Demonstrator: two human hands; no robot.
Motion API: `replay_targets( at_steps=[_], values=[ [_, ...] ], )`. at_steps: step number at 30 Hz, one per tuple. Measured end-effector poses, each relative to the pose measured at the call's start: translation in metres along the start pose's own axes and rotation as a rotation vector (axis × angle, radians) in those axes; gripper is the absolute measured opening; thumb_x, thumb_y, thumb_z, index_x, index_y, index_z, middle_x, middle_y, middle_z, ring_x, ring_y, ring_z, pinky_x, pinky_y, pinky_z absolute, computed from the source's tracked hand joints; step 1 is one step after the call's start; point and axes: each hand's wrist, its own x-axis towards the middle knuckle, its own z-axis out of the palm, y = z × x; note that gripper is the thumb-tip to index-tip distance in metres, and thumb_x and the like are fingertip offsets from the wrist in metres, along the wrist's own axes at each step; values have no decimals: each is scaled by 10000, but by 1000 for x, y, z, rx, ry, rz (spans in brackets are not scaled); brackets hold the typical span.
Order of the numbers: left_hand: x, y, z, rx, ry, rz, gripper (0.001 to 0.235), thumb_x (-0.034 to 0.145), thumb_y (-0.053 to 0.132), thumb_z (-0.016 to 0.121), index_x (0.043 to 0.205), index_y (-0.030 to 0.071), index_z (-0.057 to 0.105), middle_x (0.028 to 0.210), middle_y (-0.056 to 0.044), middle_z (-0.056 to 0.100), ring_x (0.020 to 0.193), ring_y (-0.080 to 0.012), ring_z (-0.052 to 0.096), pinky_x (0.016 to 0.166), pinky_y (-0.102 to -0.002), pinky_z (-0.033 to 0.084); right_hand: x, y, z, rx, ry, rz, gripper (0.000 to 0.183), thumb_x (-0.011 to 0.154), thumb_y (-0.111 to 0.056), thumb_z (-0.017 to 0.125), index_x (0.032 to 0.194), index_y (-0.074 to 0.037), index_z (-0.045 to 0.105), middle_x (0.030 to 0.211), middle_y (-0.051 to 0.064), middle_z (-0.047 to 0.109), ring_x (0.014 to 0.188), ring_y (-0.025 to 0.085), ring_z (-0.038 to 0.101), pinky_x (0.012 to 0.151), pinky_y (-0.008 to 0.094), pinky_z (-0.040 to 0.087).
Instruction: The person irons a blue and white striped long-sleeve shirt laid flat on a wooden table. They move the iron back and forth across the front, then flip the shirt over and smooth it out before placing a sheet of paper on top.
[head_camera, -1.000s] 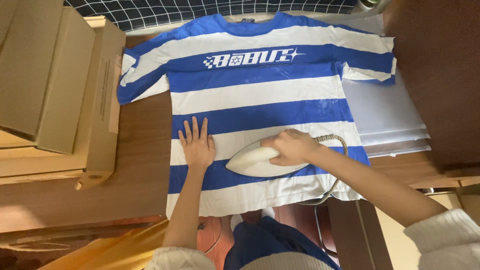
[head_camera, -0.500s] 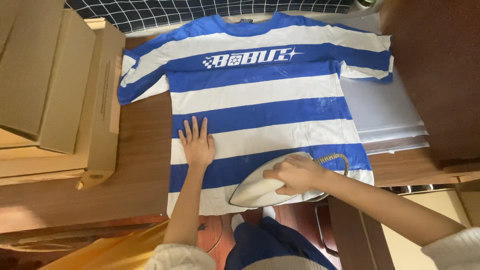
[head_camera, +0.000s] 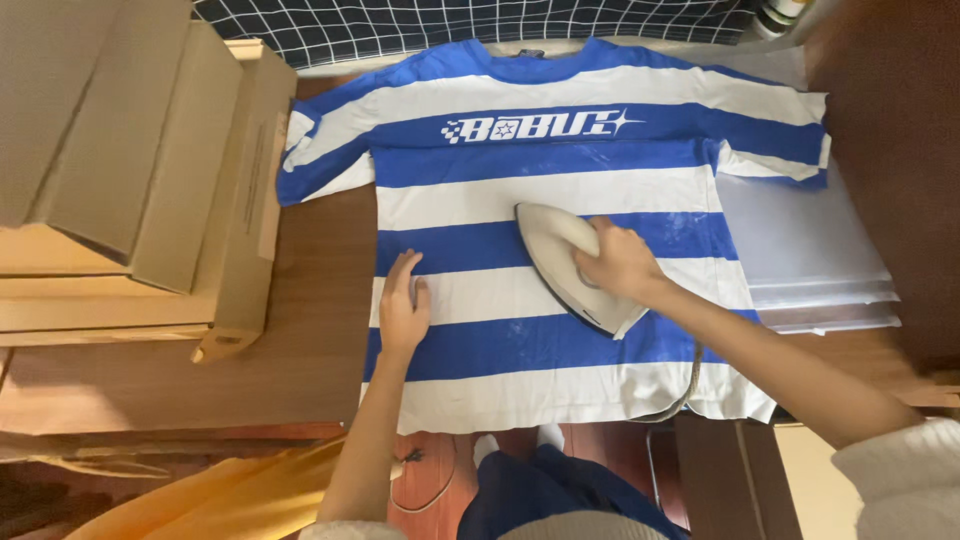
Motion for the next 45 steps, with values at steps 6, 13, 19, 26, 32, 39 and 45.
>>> replay_targets(
  at_steps=[6, 13, 19, 26, 32, 39, 45],
  values=[
    [-11, 1, -24, 18, -70, -101, 377, 853, 56, 435, 1216, 144, 489, 1272, -100, 490, 1214, -236, 418, 1012, -370, 359, 8, -27, -7, 55, -29, -16, 459, 761, -387, 588, 1117, -101, 538, 968, 207, 627, 932, 358, 601, 771, 456, 501],
    [-10, 5, -35, -33, -122, -121, 365, 875, 162, 411, 1237, 141, 456, 1296, -84, 471, 1231, -231, 399, 1032, -374, 342, -18, -67, -18, 9, -136, -159, 389, 784, -325, 556, 1096, -92, 542, 972, 225, 626, 945, 381, 595, 788, 476, 495],
    [-9, 14, -41, -42, -153, -121, 369, 886, 176, 370, 1236, 104, 459, 1285, -124, 476, 1225, -271, 403, 1039, -400, 323, -45, -77, -12, -49, -268, -386, 382, 782, -253, 552, 1115, -72, 505, 954, 234, 624, 907, 386, 607, 772, 478, 508],
    [-6, 2, -35, -77, -130, -88, 355, 901, 184, 357, 1227, 105, 471, 1253, -119, 499, 1225, -287, 398, 1043, -421, 300, -80, -80, -3, 3, -480, -647, 356, 759, -239, 551, 1081, -90, 517, 944, 216, 626, 880, 406, 600, 752, 497, 493],
    [2, 18, -31, -88, -129, -70, 382, 918, 228, 278, 1234, 119, 462, 1256, -135, 476, 1255, -348, 330, 1060, -479, 207, -96, -66, -10, -64, -507, -748, 329, 702, -289, 609, 989, -143, 541, 878, 155, 646, 824, 364, 622, 708, 465, 503],
    [20, 31, 15, 2, -79, -19, 365, 922, 322, 328, 1237, 204, 469, 1308, -119, 418, 1309, -359, 203, 1046, -548, 45, -62, -16, -54, -41, -315, -432, 488, 614, -373, 687, 1048, -190, 557, 939, 130, 665, 870, 377, 619, 773, 495, 490],
    [34, 20, 69, 309, -77, 9, 429, 891, 393, 433, 1263, 179, 436, 1358, -190, 344, 1330, -378, 137, 1008, -607, -22, 7, 59, -78, -256, 13, -241, 432, 679, -310, 647, 1091, -238, 540, 956, 90, 668, 879, 342, 631, 787, 452, 502]
  ],
)
